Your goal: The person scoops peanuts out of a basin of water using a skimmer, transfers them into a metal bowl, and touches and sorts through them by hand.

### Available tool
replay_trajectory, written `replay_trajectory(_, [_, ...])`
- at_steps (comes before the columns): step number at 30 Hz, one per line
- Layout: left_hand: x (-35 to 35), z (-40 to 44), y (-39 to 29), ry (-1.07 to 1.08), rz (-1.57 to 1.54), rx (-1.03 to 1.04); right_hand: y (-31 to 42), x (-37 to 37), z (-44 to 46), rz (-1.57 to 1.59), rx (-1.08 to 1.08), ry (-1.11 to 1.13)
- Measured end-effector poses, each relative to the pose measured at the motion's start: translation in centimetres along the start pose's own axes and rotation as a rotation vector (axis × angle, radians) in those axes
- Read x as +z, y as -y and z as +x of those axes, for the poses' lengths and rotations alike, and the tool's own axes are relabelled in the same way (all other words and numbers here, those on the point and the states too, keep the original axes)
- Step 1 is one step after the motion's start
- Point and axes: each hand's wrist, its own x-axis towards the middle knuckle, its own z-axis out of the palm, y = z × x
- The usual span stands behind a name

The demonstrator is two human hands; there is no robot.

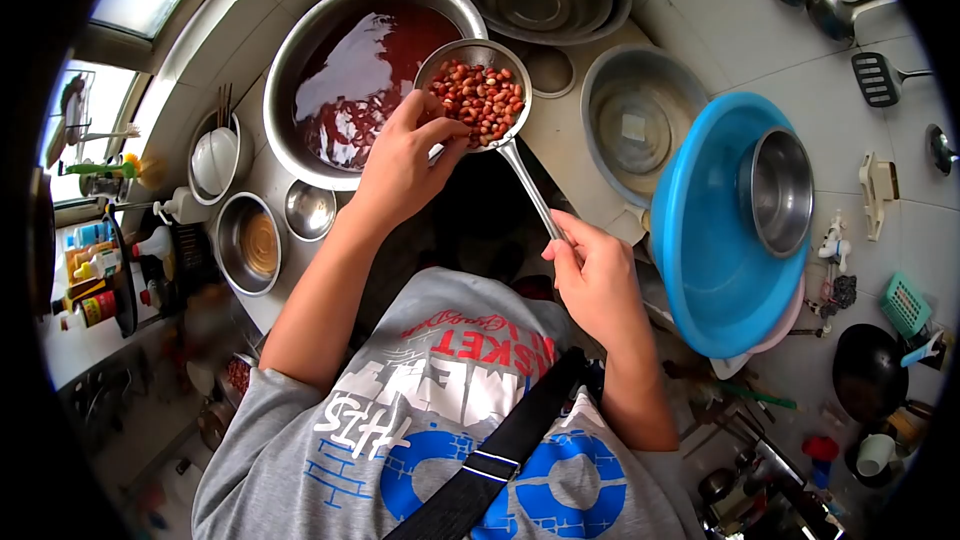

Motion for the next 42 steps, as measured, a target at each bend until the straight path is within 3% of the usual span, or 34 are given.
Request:
replay_trajectory(7, [1.5, -0.8, -1.5, -0.062, 0.195, -0.065, -1.3, -1.0, -1.4, -0.033, -0.068, 0.016])
replay_trajectory(20, [1.9, -1.0, -3.6, 0.085, 0.377, -0.065, -2.6, -2.6, -2.3, -0.108, -0.174, 0.035])
replay_trajectory(26, [2.4, -0.9, -3.4, 0.068, 0.318, 0.011, -2.9, -3.2, -2.6, -0.115, -0.172, 0.043])
replay_trajectory(32, [1.8, -1.1, -5.1, -0.051, -0.174, -0.108, -3.5, -3.9, -2.8, -0.105, -0.152, 0.003])
replay_trajectory(39, [1.4, -2.9, -5.1, -0.064, -0.455, -0.315, -4.0, -4.1, -3.1, -0.09, -0.101, -0.012])
replay_trajectory(42, [0.9, -3.5, -5.4, -0.04, -0.368, -0.334, -3.8, -4.0, -3.1, -0.076, -0.093, -0.019])
